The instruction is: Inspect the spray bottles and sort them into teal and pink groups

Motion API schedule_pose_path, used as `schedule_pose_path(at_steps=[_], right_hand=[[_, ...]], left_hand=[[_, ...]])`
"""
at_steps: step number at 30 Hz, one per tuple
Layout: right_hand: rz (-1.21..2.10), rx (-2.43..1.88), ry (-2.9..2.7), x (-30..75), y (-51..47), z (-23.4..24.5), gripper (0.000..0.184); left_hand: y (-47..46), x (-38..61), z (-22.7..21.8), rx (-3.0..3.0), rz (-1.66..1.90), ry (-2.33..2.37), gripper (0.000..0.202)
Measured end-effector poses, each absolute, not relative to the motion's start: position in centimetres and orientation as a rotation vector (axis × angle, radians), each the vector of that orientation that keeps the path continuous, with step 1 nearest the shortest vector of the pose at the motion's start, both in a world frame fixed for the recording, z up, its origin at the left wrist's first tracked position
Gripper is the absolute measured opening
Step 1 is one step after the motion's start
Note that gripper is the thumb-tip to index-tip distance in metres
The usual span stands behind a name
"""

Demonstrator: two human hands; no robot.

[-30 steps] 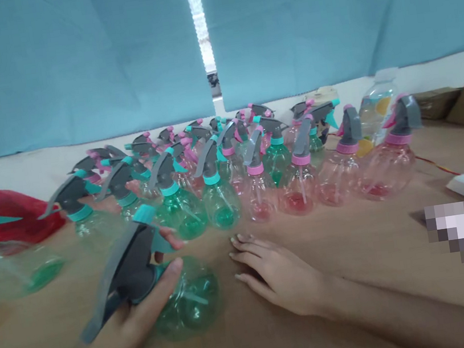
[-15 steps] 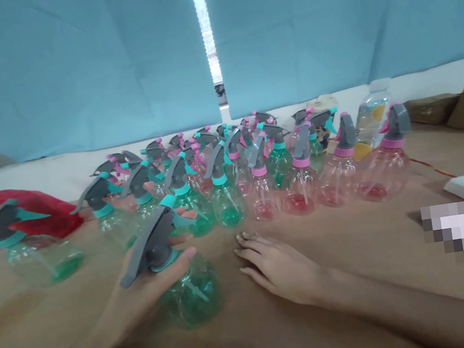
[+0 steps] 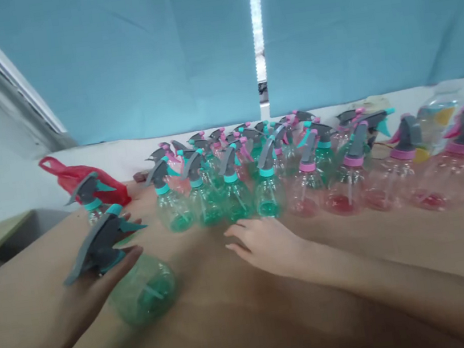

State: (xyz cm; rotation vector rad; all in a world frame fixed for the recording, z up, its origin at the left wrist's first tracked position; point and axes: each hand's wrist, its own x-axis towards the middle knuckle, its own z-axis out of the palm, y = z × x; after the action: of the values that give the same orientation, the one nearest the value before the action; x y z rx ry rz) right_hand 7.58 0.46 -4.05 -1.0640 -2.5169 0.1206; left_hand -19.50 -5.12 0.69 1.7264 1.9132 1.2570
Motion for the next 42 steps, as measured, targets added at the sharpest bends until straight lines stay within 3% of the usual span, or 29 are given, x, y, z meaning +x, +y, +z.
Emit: schedule_pose_path(at_steps=[12, 20, 27, 42], right_hand=[[0.331, -1.147, -2.319, -4.6, 5.5, -1.1, 0.061], [0.598, -1.225, -2.237, -7.0, 7.8, -1.2, 0.080], [0.745, -1.270, -2.196, -8.5, 8.4, -1.2, 0.092], [0.897, -1.253, -2.302, -7.0, 5.8, -0.4, 0.098]], left_hand=[[-5.4, -25.1, 0.5, 1.815, 1.295, 2.037, 0.045], [-8.0, -26.3, -0.5, 1.911, 1.072, 1.977, 0.044], [-9.1, -27.5, -1.0, 1.923, 1.017, 1.966, 0.038], [-0.1, -28.4, -0.9, 2.190, 1.013, 1.971, 0.044]])
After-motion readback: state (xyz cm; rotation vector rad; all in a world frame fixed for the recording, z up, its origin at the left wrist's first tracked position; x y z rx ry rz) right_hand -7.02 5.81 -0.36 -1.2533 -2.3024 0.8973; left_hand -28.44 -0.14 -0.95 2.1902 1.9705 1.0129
